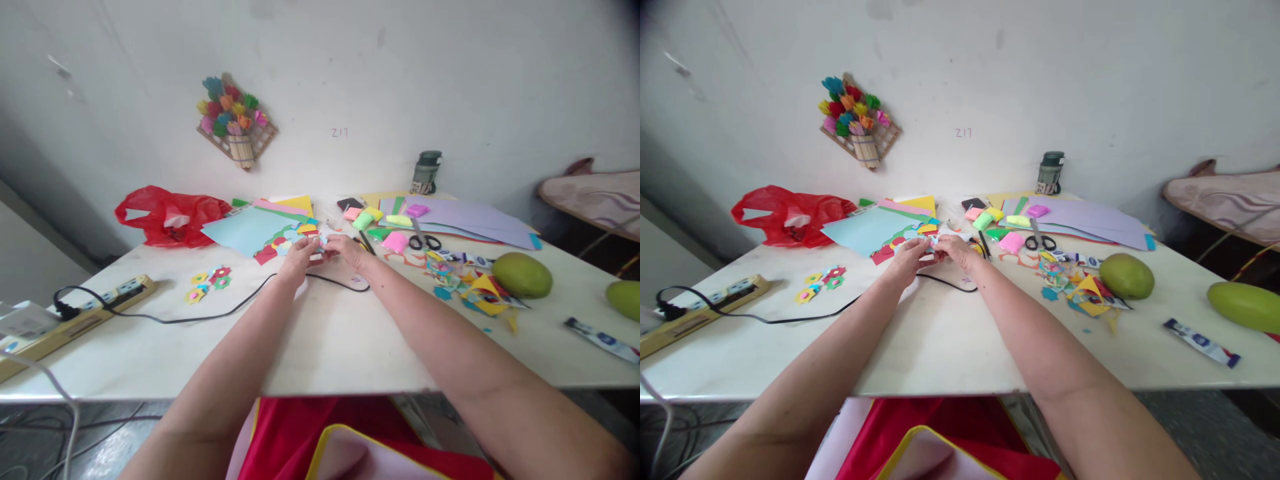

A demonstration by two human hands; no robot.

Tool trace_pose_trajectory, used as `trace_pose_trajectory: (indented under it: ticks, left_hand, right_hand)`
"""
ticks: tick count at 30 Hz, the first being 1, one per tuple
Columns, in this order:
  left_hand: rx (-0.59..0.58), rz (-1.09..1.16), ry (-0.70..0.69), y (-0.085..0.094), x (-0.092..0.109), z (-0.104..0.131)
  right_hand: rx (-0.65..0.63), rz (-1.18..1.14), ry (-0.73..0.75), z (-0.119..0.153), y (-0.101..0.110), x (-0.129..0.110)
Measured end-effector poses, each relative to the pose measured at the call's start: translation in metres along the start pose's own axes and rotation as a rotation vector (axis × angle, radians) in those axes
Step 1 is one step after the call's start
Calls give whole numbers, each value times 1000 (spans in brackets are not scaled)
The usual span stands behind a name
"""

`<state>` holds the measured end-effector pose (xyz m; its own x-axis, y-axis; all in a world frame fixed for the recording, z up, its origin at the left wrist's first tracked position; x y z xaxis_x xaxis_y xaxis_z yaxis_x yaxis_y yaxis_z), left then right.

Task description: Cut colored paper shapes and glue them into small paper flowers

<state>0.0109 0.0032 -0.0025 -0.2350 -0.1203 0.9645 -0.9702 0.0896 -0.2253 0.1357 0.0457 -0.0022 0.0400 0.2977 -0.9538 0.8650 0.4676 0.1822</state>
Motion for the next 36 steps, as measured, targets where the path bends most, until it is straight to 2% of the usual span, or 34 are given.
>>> trace_pose_trajectory:
  ticks: [8, 24, 29, 36]
  left_hand:
    - [-2, 20, -12, 0, 0, 0]
    - [42, 33, -24, -2, -1, -1]
    - [121, 51, -4, 3, -2, -3]
    - [119, 26, 7, 3, 0, -2]
  right_hand:
    - [5, -17, -24, 5, -3, -10]
    - [28, -31, -34, 2, -4, -6]
    - [20, -42, -6, 3, -1, -7]
    - [50, -28, -36, 2, 1, -5]
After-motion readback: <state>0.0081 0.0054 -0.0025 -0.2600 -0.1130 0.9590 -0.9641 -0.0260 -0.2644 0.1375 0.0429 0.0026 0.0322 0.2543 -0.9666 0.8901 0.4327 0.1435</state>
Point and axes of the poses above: each hand's wrist, its own z-axis away from the middle knuckle, its own y-axis out of the back of the hand, x = y × z, the point moved 2 cm from there along -z, towards the middle knuckle, and after that the axes turned 5 degrees about z, right-handed, at the moved point
